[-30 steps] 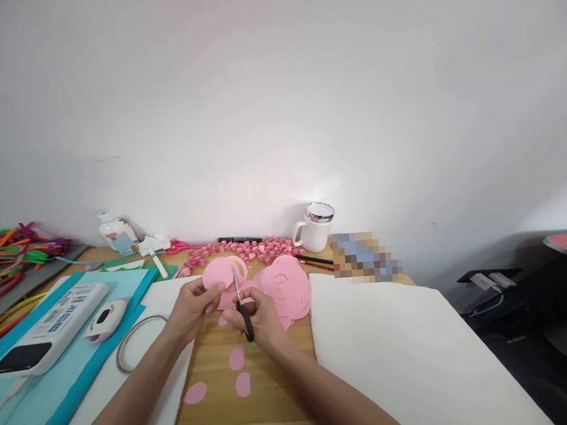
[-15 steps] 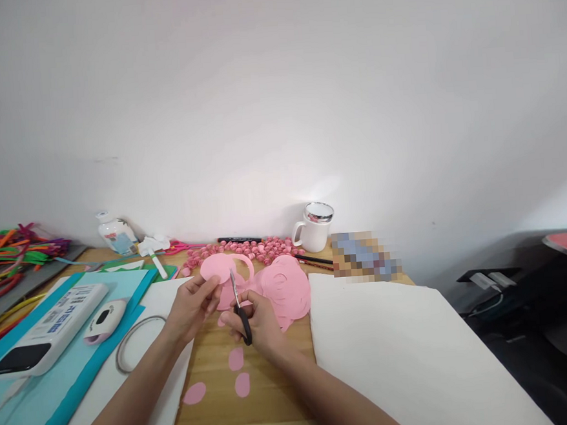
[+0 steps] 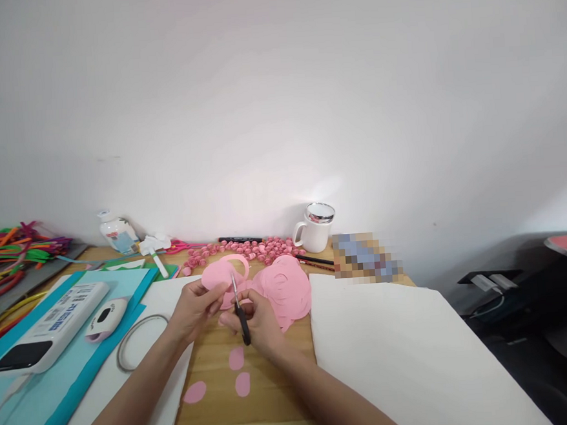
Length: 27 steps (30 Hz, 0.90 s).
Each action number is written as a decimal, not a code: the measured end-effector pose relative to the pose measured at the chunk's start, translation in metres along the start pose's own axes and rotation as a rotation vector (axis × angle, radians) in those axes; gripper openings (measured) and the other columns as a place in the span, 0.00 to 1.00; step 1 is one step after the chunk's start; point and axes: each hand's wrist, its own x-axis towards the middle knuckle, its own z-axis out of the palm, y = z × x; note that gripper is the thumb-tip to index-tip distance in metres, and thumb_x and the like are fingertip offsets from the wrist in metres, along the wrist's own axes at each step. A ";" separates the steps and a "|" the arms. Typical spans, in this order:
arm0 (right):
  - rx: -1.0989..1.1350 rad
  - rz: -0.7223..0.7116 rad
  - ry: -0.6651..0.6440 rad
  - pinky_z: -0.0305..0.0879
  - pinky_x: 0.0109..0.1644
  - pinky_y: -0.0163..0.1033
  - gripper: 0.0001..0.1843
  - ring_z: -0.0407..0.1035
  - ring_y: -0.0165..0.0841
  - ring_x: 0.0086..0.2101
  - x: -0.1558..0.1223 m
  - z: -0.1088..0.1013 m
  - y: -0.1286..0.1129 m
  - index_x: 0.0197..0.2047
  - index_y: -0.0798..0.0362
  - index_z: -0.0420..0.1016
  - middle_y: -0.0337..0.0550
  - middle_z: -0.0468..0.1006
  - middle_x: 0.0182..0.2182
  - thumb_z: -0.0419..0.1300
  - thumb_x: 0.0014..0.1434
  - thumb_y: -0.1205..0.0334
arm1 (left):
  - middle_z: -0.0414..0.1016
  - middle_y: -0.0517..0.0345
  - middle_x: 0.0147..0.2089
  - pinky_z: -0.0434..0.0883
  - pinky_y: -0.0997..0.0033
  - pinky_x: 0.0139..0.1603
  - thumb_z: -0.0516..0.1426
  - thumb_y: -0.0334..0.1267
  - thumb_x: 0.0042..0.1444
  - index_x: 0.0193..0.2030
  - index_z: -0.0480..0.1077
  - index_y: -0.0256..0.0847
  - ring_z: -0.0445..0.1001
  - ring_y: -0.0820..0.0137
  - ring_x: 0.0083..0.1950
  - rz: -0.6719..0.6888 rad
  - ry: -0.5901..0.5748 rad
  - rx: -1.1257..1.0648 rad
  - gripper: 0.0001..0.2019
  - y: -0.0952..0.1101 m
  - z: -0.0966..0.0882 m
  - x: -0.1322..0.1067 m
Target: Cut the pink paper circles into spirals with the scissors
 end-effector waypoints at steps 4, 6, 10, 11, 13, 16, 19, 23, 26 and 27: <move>0.060 -0.064 -0.016 0.58 0.27 0.33 0.24 0.62 0.28 0.22 0.002 -0.002 -0.002 0.31 0.50 0.60 0.31 0.67 0.20 0.70 0.38 0.52 | 0.59 0.67 0.11 0.51 0.78 0.14 0.65 0.43 0.41 0.16 0.65 0.37 0.53 0.81 0.13 -0.029 -0.056 0.009 0.16 -0.002 0.001 0.000; 0.076 -0.075 -0.022 0.58 0.28 0.34 0.24 0.62 0.28 0.22 0.003 -0.002 -0.001 0.32 0.50 0.60 0.31 0.67 0.21 0.70 0.38 0.52 | 0.59 0.68 0.11 0.51 0.78 0.14 0.65 0.42 0.41 0.17 0.66 0.36 0.53 0.81 0.13 -0.033 -0.062 0.007 0.15 -0.003 0.001 0.000; 0.079 -0.070 -0.015 0.58 0.28 0.34 0.25 0.61 0.28 0.22 0.003 -0.002 0.000 0.34 0.51 0.61 0.30 0.64 0.20 0.70 0.38 0.52 | 0.59 0.68 0.10 0.51 0.78 0.15 0.65 0.42 0.42 0.17 0.66 0.36 0.54 0.81 0.12 -0.026 -0.064 0.036 0.15 -0.004 -0.001 0.000; 0.078 -0.065 -0.011 0.57 0.28 0.34 0.25 0.60 0.28 0.21 0.003 -0.002 0.000 0.34 0.51 0.62 0.30 0.63 0.20 0.70 0.38 0.51 | 0.59 0.68 0.10 0.51 0.78 0.15 0.64 0.42 0.42 0.17 0.66 0.36 0.55 0.81 0.12 -0.021 -0.064 0.045 0.15 -0.004 -0.001 0.000; 0.078 -0.055 -0.006 0.56 0.27 0.34 0.26 0.58 0.27 0.21 0.003 -0.002 0.000 0.34 0.51 0.62 0.29 0.62 0.20 0.70 0.37 0.51 | 0.60 0.68 0.10 0.51 0.78 0.15 0.64 0.42 0.42 0.17 0.66 0.36 0.55 0.81 0.12 -0.018 -0.064 0.056 0.14 -0.003 -0.001 0.000; 0.071 -0.041 -0.003 0.54 0.26 0.33 0.26 0.56 0.26 0.20 0.003 -0.002 0.001 0.33 0.50 0.61 0.29 0.62 0.19 0.70 0.37 0.50 | 0.60 0.67 0.11 0.50 0.78 0.15 0.65 0.42 0.41 0.17 0.67 0.36 0.55 0.81 0.12 -0.026 -0.059 0.053 0.14 -0.001 -0.001 0.000; 0.075 -0.046 -0.007 0.52 0.25 0.33 0.24 0.54 0.24 0.19 0.002 -0.002 0.001 0.32 0.51 0.61 0.29 0.62 0.19 0.70 0.38 0.51 | 0.60 0.67 0.10 0.49 0.78 0.15 0.65 0.42 0.40 0.16 0.67 0.36 0.54 0.81 0.12 -0.032 -0.043 0.038 0.15 0.001 0.000 0.000; 0.083 -0.048 -0.006 0.49 0.24 0.32 0.23 0.52 0.24 0.18 0.002 -0.003 0.002 0.32 0.51 0.62 0.28 0.61 0.18 0.70 0.39 0.52 | 0.60 0.67 0.10 0.49 0.78 0.16 0.65 0.40 0.41 0.17 0.66 0.37 0.54 0.81 0.12 -0.022 -0.041 0.019 0.14 -0.002 -0.002 0.001; 0.077 -0.032 0.007 0.48 0.23 0.31 0.23 0.53 0.24 0.19 0.002 -0.004 0.005 0.33 0.52 0.63 0.29 0.63 0.18 0.70 0.39 0.53 | 0.60 0.68 0.10 0.48 0.78 0.16 0.65 0.39 0.41 0.17 0.66 0.37 0.53 0.82 0.13 -0.005 -0.043 0.002 0.14 -0.004 -0.003 0.002; 0.075 -0.029 0.008 0.48 0.23 0.31 0.23 0.53 0.24 0.19 0.002 -0.004 0.006 0.33 0.53 0.63 0.29 0.64 0.18 0.70 0.39 0.53 | 0.60 0.68 0.11 0.48 0.79 0.16 0.65 0.38 0.41 0.17 0.66 0.36 0.53 0.82 0.13 -0.002 -0.043 -0.002 0.13 -0.004 -0.003 0.002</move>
